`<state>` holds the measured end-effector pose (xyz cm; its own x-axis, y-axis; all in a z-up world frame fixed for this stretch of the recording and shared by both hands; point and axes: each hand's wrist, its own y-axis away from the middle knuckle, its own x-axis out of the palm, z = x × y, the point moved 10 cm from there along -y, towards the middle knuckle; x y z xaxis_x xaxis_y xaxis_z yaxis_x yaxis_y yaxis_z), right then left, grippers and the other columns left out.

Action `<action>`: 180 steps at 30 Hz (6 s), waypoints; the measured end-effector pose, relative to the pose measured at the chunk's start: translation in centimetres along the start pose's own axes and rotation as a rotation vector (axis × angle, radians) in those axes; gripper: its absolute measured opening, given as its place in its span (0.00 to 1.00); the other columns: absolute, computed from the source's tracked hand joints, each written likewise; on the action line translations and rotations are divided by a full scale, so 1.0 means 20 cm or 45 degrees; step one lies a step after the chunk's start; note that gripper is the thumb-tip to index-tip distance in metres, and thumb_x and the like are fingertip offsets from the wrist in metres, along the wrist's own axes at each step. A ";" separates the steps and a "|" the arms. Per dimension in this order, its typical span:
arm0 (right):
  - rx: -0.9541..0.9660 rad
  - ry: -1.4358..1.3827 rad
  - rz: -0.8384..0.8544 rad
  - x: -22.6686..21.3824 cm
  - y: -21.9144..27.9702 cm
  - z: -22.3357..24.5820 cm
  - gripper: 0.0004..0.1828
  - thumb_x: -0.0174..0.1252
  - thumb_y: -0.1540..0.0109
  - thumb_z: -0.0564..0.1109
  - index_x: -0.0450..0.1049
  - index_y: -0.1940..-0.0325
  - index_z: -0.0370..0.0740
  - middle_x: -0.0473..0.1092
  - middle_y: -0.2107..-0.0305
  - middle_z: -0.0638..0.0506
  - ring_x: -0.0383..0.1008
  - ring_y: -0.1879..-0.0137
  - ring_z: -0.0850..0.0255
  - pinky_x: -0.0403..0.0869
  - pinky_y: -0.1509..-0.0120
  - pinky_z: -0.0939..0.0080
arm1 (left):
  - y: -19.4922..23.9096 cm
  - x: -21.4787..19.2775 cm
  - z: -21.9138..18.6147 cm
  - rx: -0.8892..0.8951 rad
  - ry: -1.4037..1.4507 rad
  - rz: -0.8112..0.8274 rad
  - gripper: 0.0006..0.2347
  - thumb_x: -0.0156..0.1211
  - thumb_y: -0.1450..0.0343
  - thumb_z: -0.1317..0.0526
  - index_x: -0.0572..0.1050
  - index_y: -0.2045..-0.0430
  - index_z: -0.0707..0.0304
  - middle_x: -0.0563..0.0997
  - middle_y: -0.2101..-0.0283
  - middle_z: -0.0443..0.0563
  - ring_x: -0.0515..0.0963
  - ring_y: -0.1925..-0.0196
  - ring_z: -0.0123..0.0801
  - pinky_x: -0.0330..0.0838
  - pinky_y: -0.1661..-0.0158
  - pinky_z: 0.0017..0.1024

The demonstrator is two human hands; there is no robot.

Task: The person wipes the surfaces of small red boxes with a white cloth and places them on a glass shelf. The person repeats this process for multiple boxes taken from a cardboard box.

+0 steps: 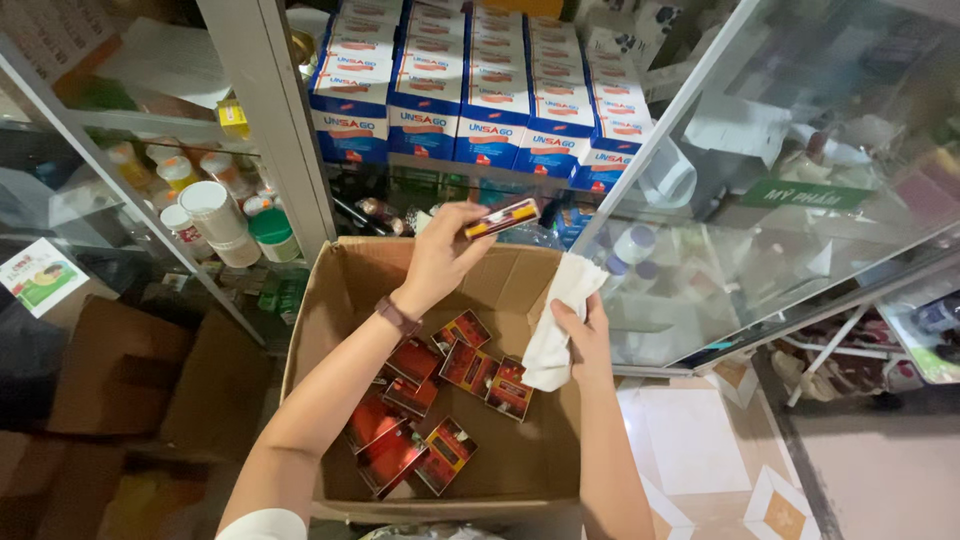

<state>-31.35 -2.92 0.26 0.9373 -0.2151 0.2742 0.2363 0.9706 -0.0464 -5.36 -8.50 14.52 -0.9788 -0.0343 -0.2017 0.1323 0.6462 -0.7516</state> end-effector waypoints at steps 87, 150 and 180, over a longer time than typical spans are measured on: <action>-0.555 1.340 0.708 0.64 0.32 -0.17 0.23 0.57 0.39 0.38 0.73 0.39 0.44 0.72 0.42 0.40 0.73 0.37 0.43 0.73 0.36 0.50 | 0.78 0.24 0.46 -0.834 0.926 0.915 0.41 0.66 0.37 0.61 0.51 0.27 0.59 0.67 0.31 0.58 0.68 0.33 0.41 0.63 0.37 0.42; 0.447 -0.449 -0.009 -0.07 -0.04 -0.25 0.34 0.57 0.36 0.55 0.62 0.32 0.32 0.75 0.48 0.37 0.78 0.57 0.56 0.79 0.53 0.56 | 1.64 1.07 1.18 -0.556 -0.829 1.639 0.27 0.62 0.28 0.49 0.62 0.34 0.53 0.62 0.31 0.67 0.63 0.30 0.56 0.63 0.38 0.53; -0.066 -0.175 -0.337 -0.22 0.02 0.05 0.32 0.60 0.37 0.46 0.56 0.33 0.40 0.72 0.52 0.42 0.77 0.52 0.56 0.78 0.53 0.57 | 0.84 0.71 0.80 -1.014 0.300 1.184 0.46 0.63 0.35 0.38 0.41 0.25 0.45 0.47 0.24 0.55 0.47 0.23 0.47 0.52 0.34 0.51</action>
<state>-35.64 -1.57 -0.10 0.7986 -0.4398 0.4110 0.4839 0.8751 -0.0039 -14.60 -10.26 -11.00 -0.5800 0.7674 -0.2732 0.7384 0.6369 0.2216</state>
